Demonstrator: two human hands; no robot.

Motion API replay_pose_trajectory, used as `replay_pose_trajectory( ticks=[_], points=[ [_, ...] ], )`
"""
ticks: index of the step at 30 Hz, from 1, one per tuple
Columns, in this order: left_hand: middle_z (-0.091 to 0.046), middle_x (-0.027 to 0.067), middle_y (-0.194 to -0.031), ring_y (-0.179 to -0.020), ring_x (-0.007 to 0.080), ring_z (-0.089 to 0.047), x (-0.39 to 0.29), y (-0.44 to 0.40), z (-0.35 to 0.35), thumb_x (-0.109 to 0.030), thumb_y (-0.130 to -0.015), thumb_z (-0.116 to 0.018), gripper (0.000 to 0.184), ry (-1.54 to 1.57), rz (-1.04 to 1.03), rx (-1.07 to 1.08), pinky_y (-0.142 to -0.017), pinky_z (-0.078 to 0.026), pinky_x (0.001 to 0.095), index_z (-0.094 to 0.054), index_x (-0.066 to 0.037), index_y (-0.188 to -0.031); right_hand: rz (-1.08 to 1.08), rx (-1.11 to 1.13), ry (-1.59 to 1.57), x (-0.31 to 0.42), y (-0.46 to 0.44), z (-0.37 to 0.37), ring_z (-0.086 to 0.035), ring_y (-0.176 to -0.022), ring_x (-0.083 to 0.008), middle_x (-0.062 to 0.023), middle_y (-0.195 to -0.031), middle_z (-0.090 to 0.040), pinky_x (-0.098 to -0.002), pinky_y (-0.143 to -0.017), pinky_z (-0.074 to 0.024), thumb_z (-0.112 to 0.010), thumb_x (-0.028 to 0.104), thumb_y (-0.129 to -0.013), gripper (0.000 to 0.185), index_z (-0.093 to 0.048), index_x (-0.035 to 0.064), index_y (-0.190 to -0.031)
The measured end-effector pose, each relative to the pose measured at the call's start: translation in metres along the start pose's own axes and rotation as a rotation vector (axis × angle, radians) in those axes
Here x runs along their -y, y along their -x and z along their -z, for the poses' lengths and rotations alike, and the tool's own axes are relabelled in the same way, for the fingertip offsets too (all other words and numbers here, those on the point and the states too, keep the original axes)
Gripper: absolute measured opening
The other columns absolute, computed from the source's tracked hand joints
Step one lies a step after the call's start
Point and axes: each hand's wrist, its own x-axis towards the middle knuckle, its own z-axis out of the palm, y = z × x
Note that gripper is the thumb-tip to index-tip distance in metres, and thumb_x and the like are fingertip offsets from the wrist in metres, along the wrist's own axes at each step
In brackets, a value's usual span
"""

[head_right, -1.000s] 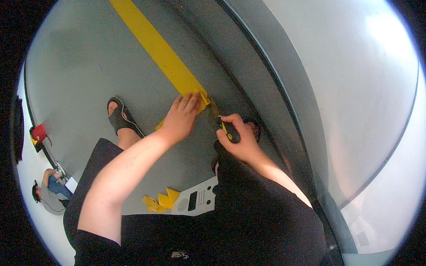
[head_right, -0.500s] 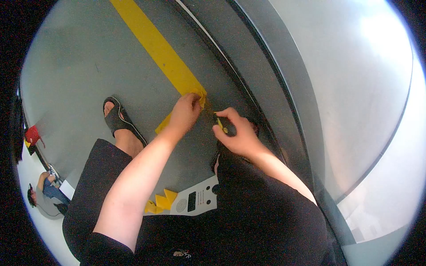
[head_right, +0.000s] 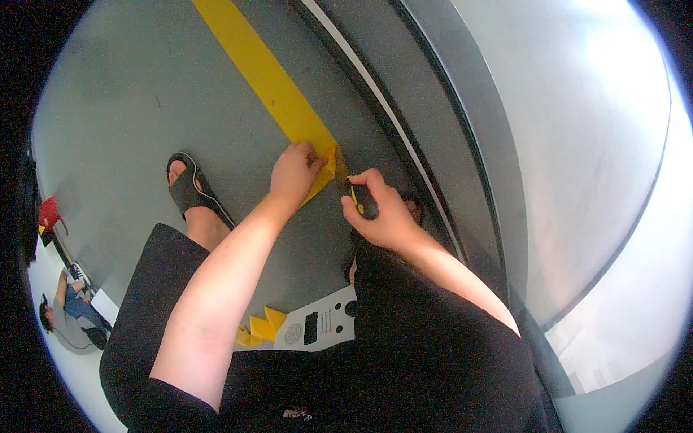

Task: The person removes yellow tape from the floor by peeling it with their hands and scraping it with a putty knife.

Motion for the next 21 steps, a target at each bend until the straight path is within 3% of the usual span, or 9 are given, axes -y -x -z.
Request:
replay_pose_trajectory(
  ticks=[4,6,13,15,16,18,19,20,21],
  points=[
    [-0.064,0.0199,-0.084,-0.082,0.0386,-0.062,0.0,-0.005,0.002,-0.024,-0.078,-0.072,0.027,-0.02,0.039,0.013,-0.07,-0.048,0.0468,-0.062,0.0,-0.081,-0.056,0.051,0.076,0.008,-0.004,0.002,-0.064,-0.085,-0.0397,-0.0208,-0.092,-0.062,-0.0398,-0.073,-0.0499,-0.069,0.017,-0.083,0.036,-0.05,0.0017,-0.109],
    [-0.066,0.02,-0.082,-0.08,0.0387,-0.064,-0.002,-0.009,0.005,-0.026,-0.076,-0.074,0.028,-0.042,0.093,0.057,-0.069,-0.049,0.0462,-0.064,0.0,-0.081,0.022,0.042,0.049,0.001,-0.005,0.0,-0.062,-0.086,-0.0428,-0.0227,-0.091,-0.062,-0.0421,-0.071,-0.0495,-0.069,0.018,-0.083,0.035,-0.05,0.0016,-0.108],
    [-0.068,0.0203,-0.082,-0.081,0.0379,-0.066,-0.001,-0.021,0.017,-0.029,-0.077,-0.073,0.03,-0.131,0.079,0.172,-0.069,-0.052,0.0457,-0.066,0.0,-0.083,0.015,0.151,0.146,0.009,-0.017,0.002,-0.063,-0.084,-0.0421,-0.0231,-0.087,-0.063,-0.0448,-0.071,-0.0496,-0.07,0.019,-0.082,0.037,-0.049,0.0021,-0.107],
    [-0.067,0.0203,-0.09,-0.089,0.0371,-0.065,-0.002,-0.028,0.035,-0.029,-0.079,-0.071,0.032,-0.224,0.065,0.435,-0.076,-0.051,0.046,-0.066,-0.002,-0.093,0.081,0.121,0.131,0.003,-0.026,0.001,-0.063,-0.081,-0.0423,-0.0226,-0.083,-0.063,-0.0456,-0.068,-0.0496,-0.069,0.019,-0.082,0.035,-0.05,0.0028,-0.107],
    [-0.067,0.0203,-0.09,-0.089,0.0371,-0.065,0.001,-0.023,0.049,-0.029,-0.079,-0.071,0.032,-0.227,0.069,0.434,-0.076,-0.051,0.046,-0.066,-0.002,-0.093,0.083,0.124,0.127,0.006,-0.025,0.0,-0.063,-0.081,-0.0423,-0.0226,-0.083,-0.063,-0.0456,-0.068,-0.0496,-0.069,0.019,-0.082,0.035,-0.05,0.0028,-0.107],
    [-0.064,0.02,-0.101,-0.098,0.0363,-0.061,0.013,-0.006,0.089,-0.03,-0.079,-0.069,0.038,-0.397,-0.253,0.548,-0.083,-0.049,0.0457,-0.063,-0.003,-0.106,-0.043,0.22,0.196,0.015,-0.026,0.003,-0.064,-0.085,-0.0382,-0.0202,-0.089,-0.062,-0.0376,-0.072,-0.0492,-0.067,0.012,-0.083,0.029,-0.051,0.0008,-0.105],
    [-0.062,0.017,-0.108,-0.106,0.0342,-0.058,0.017,0.003,0.121,-0.026,-0.079,-0.067,0.043,-0.488,-0.276,0.718,-0.088,-0.048,0.0442,-0.058,-0.004,-0.115,-0.038,0.222,0.198,0.019,-0.025,0.004,-0.064,-0.085,-0.0382,-0.0202,-0.089,-0.062,-0.0376,-0.072,-0.0492,-0.067,0.012,-0.083,0.029,-0.051,0.0008,-0.105],
    [-0.063,0.0178,-0.105,-0.103,0.0345,-0.06,0.027,0.017,0.155,-0.028,-0.079,-0.067,0.043,-0.437,-0.356,0.764,-0.088,-0.049,0.0443,-0.06,-0.004,-0.114,-0.088,0.237,0.204,0.023,-0.024,0.005,-0.064,-0.084,-0.0383,-0.0199,-0.088,-0.062,-0.0377,-0.071,-0.0493,-0.067,0.013,-0.083,0.03,-0.051,0.001,-0.105],
    [-0.063,0.0182,-0.104,-0.101,0.0346,-0.06,0.03,0.028,0.189,-0.029,-0.079,-0.066,0.044,-0.429,-0.275,0.876,-0.088,-0.049,0.0436,-0.06,-0.003,-0.113,-0.133,0.252,0.211,0.027,-0.024,0.005,-0.064,-0.083,-0.0385,-0.0196,-0.088,-0.063,-0.0378,-0.07,-0.0494,-0.067,0.013,-0.083,0.03,-0.05,0.0013,-0.105]
  ],
)
